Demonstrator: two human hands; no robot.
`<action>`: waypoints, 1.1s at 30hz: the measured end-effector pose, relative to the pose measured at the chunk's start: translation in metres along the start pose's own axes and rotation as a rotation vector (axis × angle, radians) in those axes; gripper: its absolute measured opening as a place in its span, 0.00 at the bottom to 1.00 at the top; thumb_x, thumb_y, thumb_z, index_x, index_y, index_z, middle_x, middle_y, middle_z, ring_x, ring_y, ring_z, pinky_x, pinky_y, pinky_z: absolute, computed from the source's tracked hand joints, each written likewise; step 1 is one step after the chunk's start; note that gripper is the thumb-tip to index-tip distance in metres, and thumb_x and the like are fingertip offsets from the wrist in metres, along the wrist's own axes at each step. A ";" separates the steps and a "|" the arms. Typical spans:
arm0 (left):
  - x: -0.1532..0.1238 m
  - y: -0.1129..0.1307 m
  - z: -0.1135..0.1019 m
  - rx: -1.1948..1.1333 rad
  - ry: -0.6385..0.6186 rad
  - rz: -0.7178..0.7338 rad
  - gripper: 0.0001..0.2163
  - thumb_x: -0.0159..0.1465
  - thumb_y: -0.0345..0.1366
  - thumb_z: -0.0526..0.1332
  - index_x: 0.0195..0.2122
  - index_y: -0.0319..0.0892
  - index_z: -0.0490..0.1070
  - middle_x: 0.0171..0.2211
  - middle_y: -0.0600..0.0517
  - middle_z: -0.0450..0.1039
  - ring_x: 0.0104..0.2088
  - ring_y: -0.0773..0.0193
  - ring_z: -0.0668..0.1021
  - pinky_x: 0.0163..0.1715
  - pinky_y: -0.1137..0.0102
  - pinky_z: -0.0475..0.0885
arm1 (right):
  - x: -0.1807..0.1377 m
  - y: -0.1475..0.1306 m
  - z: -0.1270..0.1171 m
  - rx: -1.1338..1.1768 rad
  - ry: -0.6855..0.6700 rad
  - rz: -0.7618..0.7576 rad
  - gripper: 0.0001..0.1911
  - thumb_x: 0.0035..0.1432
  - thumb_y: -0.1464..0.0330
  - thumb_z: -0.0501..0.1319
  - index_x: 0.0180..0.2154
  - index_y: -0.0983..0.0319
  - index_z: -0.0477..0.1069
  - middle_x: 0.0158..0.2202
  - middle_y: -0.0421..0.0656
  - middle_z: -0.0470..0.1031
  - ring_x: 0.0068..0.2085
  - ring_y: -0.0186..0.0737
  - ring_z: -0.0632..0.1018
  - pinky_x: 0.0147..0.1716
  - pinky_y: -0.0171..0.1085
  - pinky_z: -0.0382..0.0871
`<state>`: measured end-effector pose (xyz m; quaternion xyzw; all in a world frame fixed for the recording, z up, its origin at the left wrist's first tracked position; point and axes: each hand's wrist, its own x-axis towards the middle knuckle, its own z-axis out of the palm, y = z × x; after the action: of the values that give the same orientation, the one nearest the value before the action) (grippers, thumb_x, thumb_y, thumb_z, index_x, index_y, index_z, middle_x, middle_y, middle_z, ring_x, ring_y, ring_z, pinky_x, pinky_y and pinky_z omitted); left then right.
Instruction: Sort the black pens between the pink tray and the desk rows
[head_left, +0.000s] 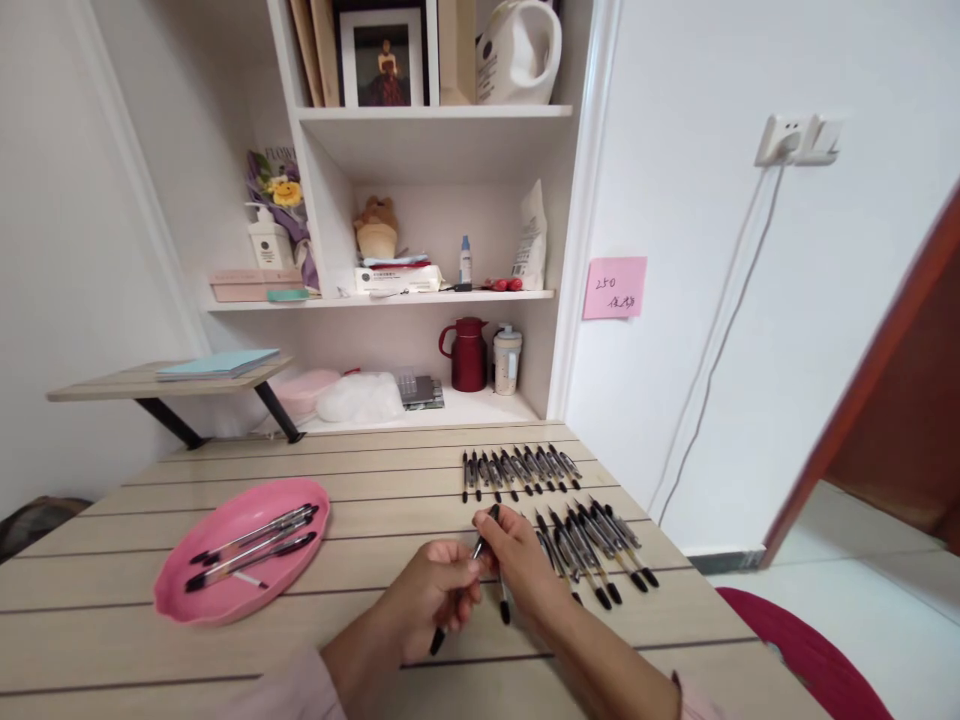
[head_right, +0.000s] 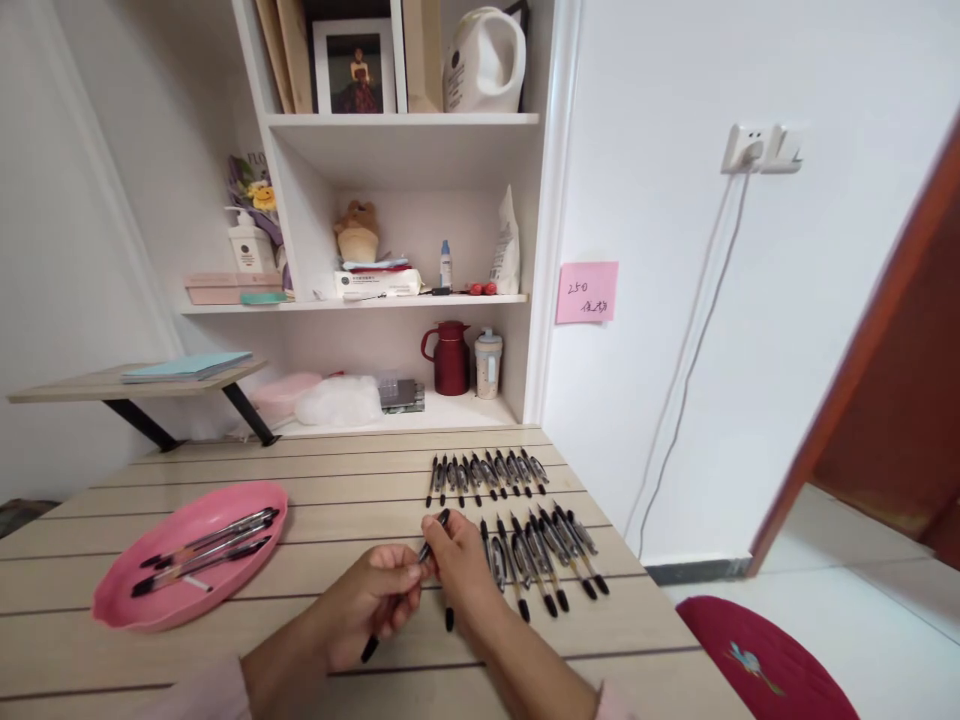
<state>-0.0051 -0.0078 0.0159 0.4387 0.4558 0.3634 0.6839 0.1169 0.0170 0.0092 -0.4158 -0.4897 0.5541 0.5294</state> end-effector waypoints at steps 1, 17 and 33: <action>0.002 0.000 -0.003 -0.047 -0.071 -0.038 0.10 0.51 0.39 0.61 0.27 0.38 0.64 0.15 0.58 0.65 0.10 0.78 0.61 0.09 0.81 0.46 | 0.000 0.000 -0.001 0.030 -0.008 0.020 0.17 0.46 0.54 0.58 0.24 0.62 0.60 0.11 0.31 0.58 0.14 0.27 0.61 0.15 0.29 0.49; 0.014 -0.005 -0.017 -0.154 -0.263 0.018 0.15 0.56 0.34 0.55 0.46 0.40 0.62 0.23 0.56 0.67 0.12 0.76 0.65 0.08 0.80 0.50 | 0.016 -0.011 -0.025 0.422 0.226 0.035 0.11 0.43 0.65 0.61 0.32 0.61 0.64 0.22 0.36 0.69 0.24 0.32 0.70 0.24 0.31 0.63; 0.013 -0.010 -0.005 0.131 0.012 0.124 0.12 0.54 0.43 0.59 0.33 0.40 0.63 0.20 0.59 0.65 0.10 0.79 0.60 0.09 0.80 0.47 | 0.008 0.003 -0.012 0.014 0.052 0.046 0.16 0.41 0.59 0.65 0.21 0.62 0.62 0.14 0.33 0.61 0.15 0.25 0.57 0.16 0.30 0.48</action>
<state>-0.0047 0.0014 0.0017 0.5078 0.4547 0.3768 0.6272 0.1276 0.0263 0.0046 -0.4376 -0.4623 0.5583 0.5321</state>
